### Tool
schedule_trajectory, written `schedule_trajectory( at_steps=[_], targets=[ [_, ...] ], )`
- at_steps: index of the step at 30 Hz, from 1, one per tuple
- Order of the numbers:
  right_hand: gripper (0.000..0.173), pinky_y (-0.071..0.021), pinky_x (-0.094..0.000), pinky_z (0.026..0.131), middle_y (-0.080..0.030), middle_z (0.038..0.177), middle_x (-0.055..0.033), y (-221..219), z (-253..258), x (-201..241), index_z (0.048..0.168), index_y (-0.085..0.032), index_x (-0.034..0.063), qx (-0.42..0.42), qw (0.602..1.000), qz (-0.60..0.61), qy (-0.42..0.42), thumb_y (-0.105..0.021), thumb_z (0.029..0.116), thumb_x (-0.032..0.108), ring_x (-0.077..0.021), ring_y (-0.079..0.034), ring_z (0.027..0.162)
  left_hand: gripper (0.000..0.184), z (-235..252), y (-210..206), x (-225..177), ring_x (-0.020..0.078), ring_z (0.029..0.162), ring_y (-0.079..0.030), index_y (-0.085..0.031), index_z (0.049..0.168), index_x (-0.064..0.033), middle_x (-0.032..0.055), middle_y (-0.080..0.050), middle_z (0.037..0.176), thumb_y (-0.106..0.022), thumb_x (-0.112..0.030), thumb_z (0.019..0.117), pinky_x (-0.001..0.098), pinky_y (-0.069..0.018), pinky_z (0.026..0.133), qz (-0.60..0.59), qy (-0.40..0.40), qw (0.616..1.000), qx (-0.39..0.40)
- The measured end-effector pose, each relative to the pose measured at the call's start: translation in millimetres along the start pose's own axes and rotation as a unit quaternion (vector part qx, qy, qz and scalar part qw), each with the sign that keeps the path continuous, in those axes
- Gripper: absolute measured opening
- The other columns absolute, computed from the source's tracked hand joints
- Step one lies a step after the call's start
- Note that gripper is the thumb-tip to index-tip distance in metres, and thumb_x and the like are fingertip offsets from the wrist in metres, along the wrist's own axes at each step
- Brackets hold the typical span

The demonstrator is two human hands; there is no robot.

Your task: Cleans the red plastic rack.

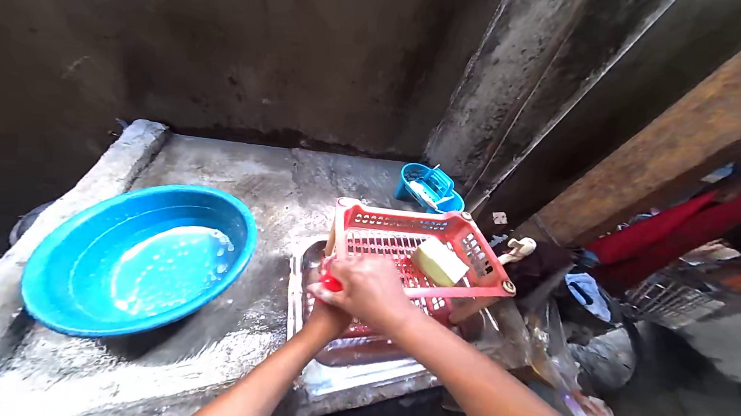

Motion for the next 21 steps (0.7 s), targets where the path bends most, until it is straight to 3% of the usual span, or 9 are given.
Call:
schedule_trajectory(
  at_steps=[2,4,6,9,10,12,15,18,21],
  targets=[
    [0.047,-0.0527,-0.056,0.067,-0.069,0.075,-0.0191,6.7,-24.3,-23.2,0.081,-0.068,-0.0016,-0.066,0.997,-0.028,0.002,-0.062,0.097,0.042,-0.0378,-0.072,0.075,0.053,6.8,9.6,-0.7,0.025,0.127,-0.057,-0.051,0.134,0.0149,0.0255,-0.059,0.132,-0.068,-0.017,0.0948,0.0344,-0.0418,0.112,-0.119,-0.074,0.985,-0.099],
    [0.047,-0.0525,-0.0547,0.064,-0.069,0.071,-0.0189,12.0,-34.6,-34.0,0.076,-0.067,-0.0017,-0.09,0.994,-0.06,-0.01,-0.063,0.0956,0.04,-0.0372,-0.071,0.071,0.074,19.8,9.6,6.7,0.0279,0.136,-0.052,-0.041,0.145,0.0134,0.027,-0.054,0.143,-0.071,-0.025,0.09,0.0409,-0.037,0.117,-0.163,-0.119,0.973,-0.115],
    [0.043,-0.0537,-0.0557,0.069,-0.071,0.075,-0.0187,7.6,-25.8,-15.3,0.079,-0.069,-0.0013,-0.085,0.995,-0.052,0.002,-0.065,0.0953,0.039,-0.037,-0.072,0.075,0.065,15.3,4.9,8.2,0.0304,0.133,-0.054,-0.048,0.139,0.015,0.0289,-0.057,0.138,-0.069,-0.024,0.0918,0.0418,-0.0384,0.116,-0.14,-0.126,0.975,-0.117],
    [0.038,-0.0543,-0.0539,0.07,-0.072,0.077,-0.0162,-4.7,-0.3,26.8,0.083,-0.072,0.0015,-0.08,0.991,-0.048,0.097,-0.067,0.0933,0.038,-0.0347,-0.073,0.078,0.048,0.6,-3.6,2.7,0.0318,0.141,-0.046,-0.052,0.14,0.0108,0.0272,-0.052,0.146,-0.057,-0.019,0.103,0.0414,-0.0286,0.12,-0.002,-0.051,0.999,0.018],
    [0.041,-0.0538,-0.0555,0.072,-0.072,0.08,-0.0177,-3.1,3.4,24.1,0.085,-0.072,-0.0002,-0.056,0.993,-0.031,0.103,-0.065,0.0955,0.039,-0.0363,-0.073,0.08,0.045,1.2,-3.1,2.9,0.0297,0.141,-0.047,-0.053,0.139,0.0116,0.0269,-0.053,0.146,-0.055,-0.016,0.1038,0.0386,-0.0294,0.12,-0.01,-0.059,0.998,0.019],
    [0.049,-0.0519,-0.058,0.072,-0.07,0.079,-0.0205,4.6,-1.1,-3.8,0.085,-0.069,-0.0039,-0.014,0.997,0.011,0.076,-0.063,0.0974,0.043,-0.0386,-0.071,0.08,0.041,9.3,3.7,9.0,0.0243,0.124,-0.059,-0.057,0.127,0.0162,0.0275,-0.062,0.129,-0.067,-0.006,0.0937,0.03,-0.0425,0.111,-0.148,-0.133,0.975,-0.094],
    [0.056,-0.0483,-0.0592,0.074,-0.068,0.08,-0.0221,11.1,0.7,-37.7,0.087,-0.066,-0.0057,0.048,0.999,0.014,0.014,-0.059,0.0985,0.049,-0.0401,-0.068,0.082,0.065,20.1,5.8,11.1,0.0289,0.129,-0.057,-0.047,0.141,0.0129,0.0273,-0.058,0.138,-0.074,-0.014,0.0881,0.0396,-0.0415,0.113,-0.19,-0.126,0.968,-0.103],
    [0.055,-0.0497,-0.0616,0.076,-0.069,0.085,-0.022,-2.2,27.4,-4.4,0.091,-0.069,-0.0043,0.071,0.996,-0.004,0.062,-0.059,0.0985,0.05,-0.0407,-0.07,0.087,0.035,6.9,2.1,5.4,0.022,0.116,-0.062,-0.064,0.12,0.0127,0.0238,-0.067,0.12,-0.068,-0.011,0.095,0.0315,-0.0441,0.107,-0.154,-0.081,0.982,-0.076],
    [0.055,-0.049,-0.0599,0.077,-0.069,0.085,-0.0209,-9.5,46.8,16.1,0.092,-0.069,-0.0034,0.095,0.99,-0.012,0.104,-0.059,0.0989,0.051,-0.0395,-0.069,0.087,0.029,10.4,-2.7,9.7,0.0254,0.112,-0.064,-0.069,0.113,0.0112,0.0243,-0.069,0.114,-0.063,-0.011,0.0956,0.0353,-0.0453,0.104,-0.11,-0.081,0.988,-0.067]
  ],
)
Point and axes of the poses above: each hand's wrist, its own z-axis towards the middle knuckle, its own y-axis out of the back of the hand, x = y × z, the point moved 8 cm from there along z, towards the middle knuckle
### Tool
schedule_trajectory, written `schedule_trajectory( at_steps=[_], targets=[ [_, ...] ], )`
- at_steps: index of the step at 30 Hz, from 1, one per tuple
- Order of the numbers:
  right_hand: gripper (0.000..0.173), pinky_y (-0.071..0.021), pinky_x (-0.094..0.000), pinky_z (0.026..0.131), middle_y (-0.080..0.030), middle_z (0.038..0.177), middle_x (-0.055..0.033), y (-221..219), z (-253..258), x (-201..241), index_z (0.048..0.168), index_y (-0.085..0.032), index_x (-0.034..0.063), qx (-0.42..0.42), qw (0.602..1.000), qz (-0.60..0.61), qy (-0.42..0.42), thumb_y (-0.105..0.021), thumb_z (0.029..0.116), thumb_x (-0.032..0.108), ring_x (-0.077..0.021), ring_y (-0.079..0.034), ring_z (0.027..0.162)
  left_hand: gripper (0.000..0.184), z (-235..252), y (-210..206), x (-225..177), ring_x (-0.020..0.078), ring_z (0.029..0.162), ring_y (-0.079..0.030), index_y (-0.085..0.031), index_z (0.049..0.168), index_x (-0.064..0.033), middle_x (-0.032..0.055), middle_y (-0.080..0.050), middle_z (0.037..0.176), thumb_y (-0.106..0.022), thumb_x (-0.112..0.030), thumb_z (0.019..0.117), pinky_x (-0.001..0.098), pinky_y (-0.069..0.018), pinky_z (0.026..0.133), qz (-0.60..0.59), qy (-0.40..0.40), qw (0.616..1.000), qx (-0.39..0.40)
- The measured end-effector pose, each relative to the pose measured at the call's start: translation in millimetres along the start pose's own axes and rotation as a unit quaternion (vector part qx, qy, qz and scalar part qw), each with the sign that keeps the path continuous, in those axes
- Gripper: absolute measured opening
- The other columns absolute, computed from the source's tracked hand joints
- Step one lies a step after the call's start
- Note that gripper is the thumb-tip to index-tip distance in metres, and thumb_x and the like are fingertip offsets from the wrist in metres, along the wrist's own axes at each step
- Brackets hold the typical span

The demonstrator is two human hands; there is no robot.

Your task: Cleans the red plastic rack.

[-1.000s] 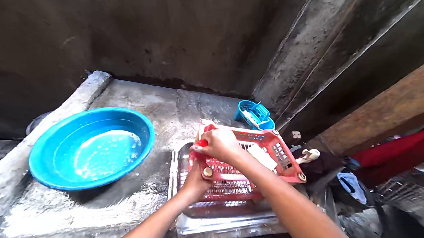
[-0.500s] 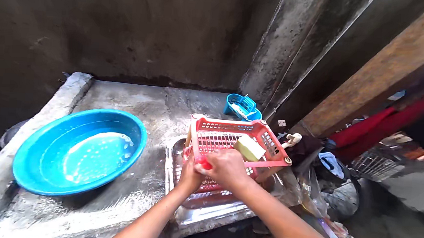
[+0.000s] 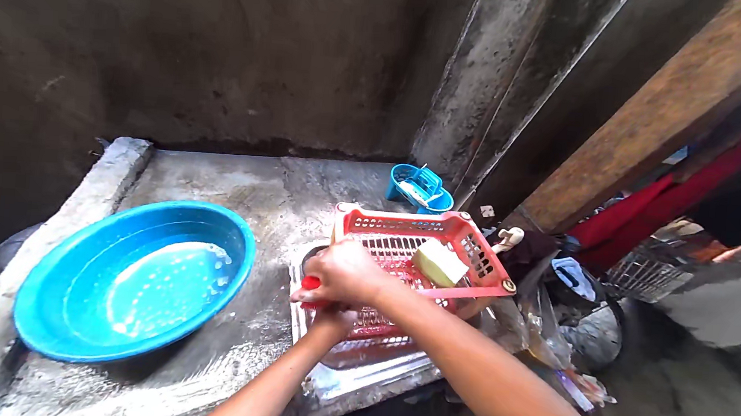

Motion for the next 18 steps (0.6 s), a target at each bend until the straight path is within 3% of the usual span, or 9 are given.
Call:
schedule_trajectory(
  at_steps=[2,4,7,10,12,13,15,18],
  targets=[
    [0.054,-0.05,-0.0601,0.081,-0.07,0.087,-0.021,4.4,-9.7,-27.6,0.095,-0.07,-0.0043,-0.006,0.998,0.04,-0.046,-0.06,0.0996,0.049,-0.0387,-0.069,0.09,0.033,2.3,4.7,0.7,0.0168,0.108,-0.064,-0.066,0.116,0.0078,0.0175,-0.069,0.113,-0.072,-0.01,0.0891,0.0297,-0.0485,0.1,-0.069,0.019,0.997,-0.016],
    [0.056,-0.0478,-0.0578,0.075,-0.066,0.081,-0.0191,7.4,-15.8,-49.3,0.088,-0.066,-0.0035,-0.027,0.996,0.035,-0.08,-0.06,0.0985,0.051,-0.037,-0.067,0.083,0.045,6.8,6.2,-2.6,0.0236,0.119,-0.061,-0.062,0.125,0.0065,0.0202,-0.066,0.123,-0.075,-0.013,0.086,0.0388,-0.0452,0.107,-0.068,0.022,0.997,-0.013],
    [0.054,-0.0496,-0.0602,0.076,-0.07,0.085,-0.0203,-3.4,4.5,-13.0,0.091,-0.07,-0.0024,-0.009,1.0,-0.014,-0.01,-0.061,0.0979,0.05,-0.0388,-0.07,0.086,0.044,-0.8,4.9,-3.7,0.0291,0.121,-0.061,-0.06,0.124,0.0119,0.0256,-0.065,0.123,-0.073,-0.012,0.0889,0.0408,-0.0441,0.109,-0.037,0.02,0.999,-0.005],
    [0.052,-0.0495,-0.0594,0.078,-0.07,0.087,-0.0205,-7.0,12.5,13.9,0.093,-0.07,-0.0028,0.02,0.999,-0.01,0.038,-0.061,0.0986,0.048,-0.0386,-0.07,0.088,0.036,-4.2,6.2,-5.5,0.0269,0.124,-0.056,-0.062,0.125,0.0099,0.0248,-0.062,0.129,-0.064,-0.012,0.0965,0.0373,-0.0398,0.11,0.009,0.087,0.995,0.057],
    [0.051,-0.049,-0.0585,0.077,-0.068,0.084,-0.0205,0.8,-3.0,-11.8,0.089,-0.068,-0.0052,0.001,0.999,0.038,-0.008,-0.062,0.099,0.045,-0.0377,-0.068,0.085,0.035,2.1,7.1,-0.1,0.0186,0.113,-0.061,-0.064,0.119,0.0084,0.0191,-0.067,0.118,-0.071,-0.014,0.0922,0.0306,-0.0461,0.103,-0.047,0.042,0.998,0.009],
    [0.052,-0.0485,-0.0571,0.074,-0.067,0.08,-0.0198,3.8,-11.2,-27.8,0.086,-0.067,-0.0055,-0.017,0.998,0.043,-0.034,-0.062,0.0987,0.045,-0.0367,-0.067,0.082,0.038,5.7,6.7,2.0,0.0189,0.112,-0.062,-0.064,0.119,0.007,0.0178,-0.067,0.117,-0.073,-0.015,0.0883,0.0324,-0.0473,0.102,-0.064,0.027,0.998,-0.002],
    [0.054,-0.0465,-0.0555,0.07,-0.065,0.076,-0.0176,7.6,-15.7,-44.1,0.084,-0.065,-0.0036,-0.028,0.997,0.02,-0.069,-0.06,0.0982,0.049,-0.0351,-0.066,0.078,0.044,8.9,6.0,-2.8,0.0275,0.121,-0.059,-0.062,0.124,0.0085,0.023,-0.064,0.125,-0.072,-0.017,0.0895,0.0406,-0.0425,0.109,-0.052,0.014,0.999,0.004],
    [0.052,-0.0492,-0.0601,0.076,-0.069,0.084,-0.0197,-0.3,-1.8,-16.8,0.092,-0.069,-0.0024,0.001,0.999,0.012,-0.049,-0.06,0.0989,0.049,-0.0384,-0.069,0.087,0.034,1.4,3.7,-4.0,0.0228,0.108,-0.065,-0.065,0.114,0.0124,0.0215,-0.069,0.11,-0.073,-0.008,0.0874,0.0353,-0.049,0.102,-0.073,-0.029,0.996,-0.038]
  ],
)
Point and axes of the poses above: each hand's wrist, its own z-axis towards the middle knuckle, its own y-axis out of the back of the hand, x = y × z, the point moved 8 cm from there along z, towards the middle knuckle
